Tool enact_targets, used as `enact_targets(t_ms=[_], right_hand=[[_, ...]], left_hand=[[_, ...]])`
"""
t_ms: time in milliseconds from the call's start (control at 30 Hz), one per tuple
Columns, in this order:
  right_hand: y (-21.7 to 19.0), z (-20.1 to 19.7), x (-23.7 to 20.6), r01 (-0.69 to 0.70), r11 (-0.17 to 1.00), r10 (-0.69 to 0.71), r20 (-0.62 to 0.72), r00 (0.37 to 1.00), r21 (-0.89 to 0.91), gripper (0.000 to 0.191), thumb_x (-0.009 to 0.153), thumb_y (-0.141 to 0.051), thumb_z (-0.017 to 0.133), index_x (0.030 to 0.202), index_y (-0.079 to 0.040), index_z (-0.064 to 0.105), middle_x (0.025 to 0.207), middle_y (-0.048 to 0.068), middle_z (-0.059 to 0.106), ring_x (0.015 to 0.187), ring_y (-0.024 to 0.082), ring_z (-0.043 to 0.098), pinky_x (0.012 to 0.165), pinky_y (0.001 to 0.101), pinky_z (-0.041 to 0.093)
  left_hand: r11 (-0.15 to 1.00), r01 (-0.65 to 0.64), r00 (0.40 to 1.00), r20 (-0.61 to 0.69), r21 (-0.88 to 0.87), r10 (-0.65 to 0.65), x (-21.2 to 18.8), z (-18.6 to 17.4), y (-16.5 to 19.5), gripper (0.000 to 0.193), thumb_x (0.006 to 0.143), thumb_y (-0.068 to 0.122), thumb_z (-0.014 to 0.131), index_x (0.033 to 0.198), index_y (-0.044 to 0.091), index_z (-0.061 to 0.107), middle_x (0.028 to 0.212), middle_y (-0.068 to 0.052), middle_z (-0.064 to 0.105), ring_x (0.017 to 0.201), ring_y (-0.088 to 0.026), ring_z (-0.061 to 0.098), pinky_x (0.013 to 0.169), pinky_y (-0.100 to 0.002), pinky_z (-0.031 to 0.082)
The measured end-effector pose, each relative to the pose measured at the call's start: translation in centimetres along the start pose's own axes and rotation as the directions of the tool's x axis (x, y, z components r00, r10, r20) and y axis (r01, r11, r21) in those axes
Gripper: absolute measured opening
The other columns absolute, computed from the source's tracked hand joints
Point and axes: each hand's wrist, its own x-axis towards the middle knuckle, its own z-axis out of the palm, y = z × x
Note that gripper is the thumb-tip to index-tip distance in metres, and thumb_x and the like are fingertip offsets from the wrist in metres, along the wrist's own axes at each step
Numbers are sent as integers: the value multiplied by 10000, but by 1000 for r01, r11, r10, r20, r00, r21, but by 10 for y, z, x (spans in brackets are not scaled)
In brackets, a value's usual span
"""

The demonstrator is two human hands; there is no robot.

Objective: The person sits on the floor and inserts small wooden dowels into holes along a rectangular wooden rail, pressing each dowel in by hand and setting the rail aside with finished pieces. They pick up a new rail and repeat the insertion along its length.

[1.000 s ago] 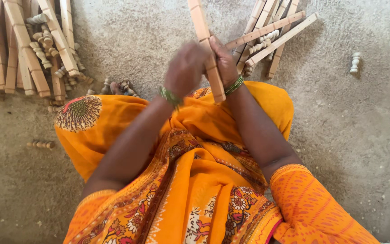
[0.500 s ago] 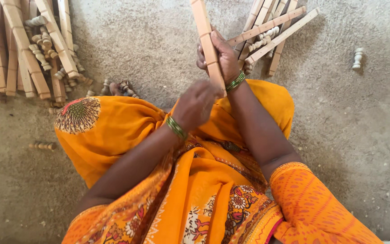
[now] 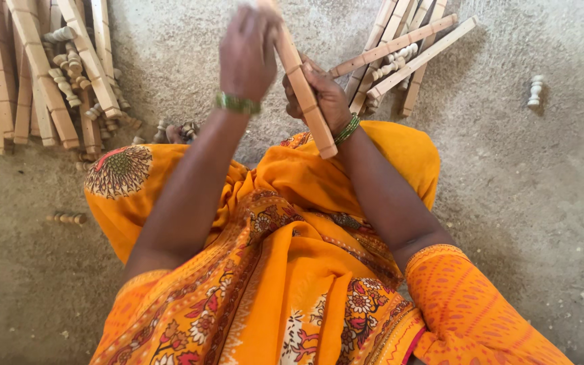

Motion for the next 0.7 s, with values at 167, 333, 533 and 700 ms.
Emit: enact_targets(t_ms=[167,333,533,700], right_hand=[[-5,-8,3,96,993,-109,-242,964,-66,542,1092,-244,458,1588,-64,333,1022,139,599,883,185,621,761,305,547],[-7,-8,4,81,992,-83,-24,996,-99,498,1086,-274,465,1549,-127,351,971,93,601,739,145,560,651,300,513],[-6,2,1,-9,1000,5,-154,988,-24,573,1077,-247,472,1603,-102,296,1051,104,612,802,141,578,674,297,515],[-5,10,-1,-19,1000,19,-36,999,7,607,1077,-251,519,1622,-145,274,998,62,593,788,115,570,652,281,499]], left_hand=[[923,-301,921,325,240,216,-70,-27,84,72,933,43,542,961,31,607,916,-128,555,861,-266,558,791,-371,526],[937,-155,948,219,-314,231,-102,-45,110,144,908,30,591,1042,62,634,993,-107,587,934,-291,572,828,-407,502],[980,-188,976,124,68,179,-21,-6,33,44,1030,63,626,996,72,652,955,-46,614,857,-171,594,699,-277,561],[996,-63,994,-87,61,68,4,9,-19,70,1024,100,591,1005,84,656,909,-50,604,819,-149,589,646,-247,563]])
